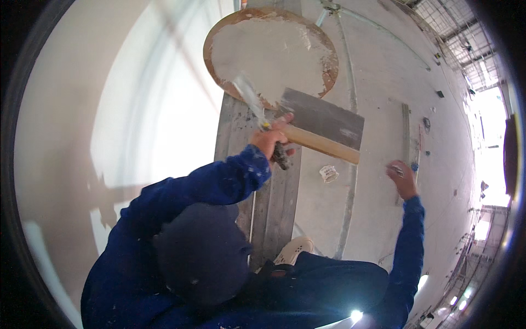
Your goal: The person stands on scaffolding and uses a trowel and hawk to apply and smooth white plaster onto a curved ceiling surface. They repeatedly scoop material from the hawk and spread it across the ceiling, working around a circular opening and electrical fixtures.
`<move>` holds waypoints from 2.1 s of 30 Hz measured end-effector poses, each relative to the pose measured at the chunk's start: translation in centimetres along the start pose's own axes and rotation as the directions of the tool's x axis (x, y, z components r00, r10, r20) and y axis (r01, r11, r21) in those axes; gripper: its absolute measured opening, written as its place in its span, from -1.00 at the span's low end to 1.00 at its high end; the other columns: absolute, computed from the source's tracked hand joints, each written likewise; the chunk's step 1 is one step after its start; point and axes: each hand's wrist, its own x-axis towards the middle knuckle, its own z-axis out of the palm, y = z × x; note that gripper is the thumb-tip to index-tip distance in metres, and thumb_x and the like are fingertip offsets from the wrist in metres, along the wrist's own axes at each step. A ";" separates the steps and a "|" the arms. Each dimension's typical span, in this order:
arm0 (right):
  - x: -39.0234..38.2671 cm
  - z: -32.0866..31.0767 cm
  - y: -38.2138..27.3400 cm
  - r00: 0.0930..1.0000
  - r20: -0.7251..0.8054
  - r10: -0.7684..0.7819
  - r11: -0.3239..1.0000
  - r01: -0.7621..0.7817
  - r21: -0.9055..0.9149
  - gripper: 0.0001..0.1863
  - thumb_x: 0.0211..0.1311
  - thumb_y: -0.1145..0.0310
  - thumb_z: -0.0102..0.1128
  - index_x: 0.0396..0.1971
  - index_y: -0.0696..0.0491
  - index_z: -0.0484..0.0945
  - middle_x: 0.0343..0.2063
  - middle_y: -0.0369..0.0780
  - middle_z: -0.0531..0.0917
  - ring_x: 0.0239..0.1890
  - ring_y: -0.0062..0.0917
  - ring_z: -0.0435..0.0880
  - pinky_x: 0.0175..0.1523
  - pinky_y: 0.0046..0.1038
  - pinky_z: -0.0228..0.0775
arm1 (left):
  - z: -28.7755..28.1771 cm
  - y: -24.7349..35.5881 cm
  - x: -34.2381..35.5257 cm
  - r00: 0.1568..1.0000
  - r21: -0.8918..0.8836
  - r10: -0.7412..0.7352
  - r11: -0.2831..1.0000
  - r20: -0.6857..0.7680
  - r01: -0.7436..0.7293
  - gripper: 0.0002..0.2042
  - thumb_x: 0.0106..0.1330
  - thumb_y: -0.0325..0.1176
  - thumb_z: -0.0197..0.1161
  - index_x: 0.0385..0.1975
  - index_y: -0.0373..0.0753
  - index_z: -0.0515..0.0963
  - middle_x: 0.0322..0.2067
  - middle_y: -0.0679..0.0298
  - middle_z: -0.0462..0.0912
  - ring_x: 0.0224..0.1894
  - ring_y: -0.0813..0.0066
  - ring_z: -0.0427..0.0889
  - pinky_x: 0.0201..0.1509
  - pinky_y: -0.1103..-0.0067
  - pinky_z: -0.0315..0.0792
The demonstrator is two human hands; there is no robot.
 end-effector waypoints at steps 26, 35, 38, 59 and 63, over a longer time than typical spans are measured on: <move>16.9 17.5 -12.8 0.918 0.397 -0.016 0.969 0.112 -0.219 -0.59 -0.03 0.08 0.18 -0.29 0.10 0.49 -0.38 -0.12 0.59 -0.30 -0.33 0.58 -0.15 -0.38 0.39 | -13.2 22.5 9.6 0.864 -0.143 0.409 0.875 -0.295 -0.463 -0.41 -0.02 -0.48 -0.01 0.14 -0.16 0.14 0.02 0.07 0.23 0.06 0.15 0.27 0.12 0.31 0.24; 22.5 32.8 -13.1 0.974 -0.086 0.210 0.935 -0.225 -0.274 0.29 -0.41 -0.20 0.34 0.24 0.04 -0.30 0.15 0.12 0.09 0.24 -0.13 0.01 0.23 -0.18 -0.07 | -21.9 24.5 -0.6 0.649 0.145 0.432 0.882 -0.626 -0.448 -0.50 0.10 -0.08 0.15 0.08 0.03 0.29 0.03 0.34 0.24 -0.05 0.46 0.26 0.06 0.46 0.22; 22.8 33.6 -15.4 0.957 -0.098 0.272 0.916 -0.288 -0.280 0.38 -0.51 -0.12 0.43 0.23 0.01 -0.41 0.19 0.14 -0.06 0.24 -0.04 -0.07 0.22 -0.08 -0.14 | -23.1 22.7 -2.7 0.653 0.159 0.376 0.916 -0.657 -0.367 -0.48 0.10 -0.02 0.08 0.11 0.05 0.26 0.06 0.42 0.23 -0.06 0.51 0.26 0.03 0.49 0.22; 24.3 34.7 -16.2 0.922 -0.187 0.338 0.932 -0.356 -0.072 0.39 -0.59 0.03 0.53 0.24 -0.12 -0.36 0.12 0.33 -0.26 0.20 0.14 -0.13 0.22 -0.09 -0.14 | -22.5 19.1 -5.0 0.755 0.266 0.385 0.922 -0.531 -0.283 -0.39 -0.04 -0.16 0.06 0.14 0.03 0.20 -0.01 0.42 0.32 -0.05 0.45 0.34 -0.12 0.47 0.36; 24.7 36.7 -14.4 0.938 -0.243 0.247 0.938 -0.294 -0.182 0.29 -0.50 -0.06 0.46 0.25 -0.13 -0.27 0.15 0.27 -0.26 0.22 0.09 -0.13 0.21 -0.07 -0.13 | -21.3 15.3 -8.4 0.768 0.118 0.277 0.959 -0.578 -0.257 -0.33 -0.11 -0.28 0.03 0.17 0.08 0.17 0.01 0.44 0.25 -0.08 0.48 0.32 -0.07 0.47 0.31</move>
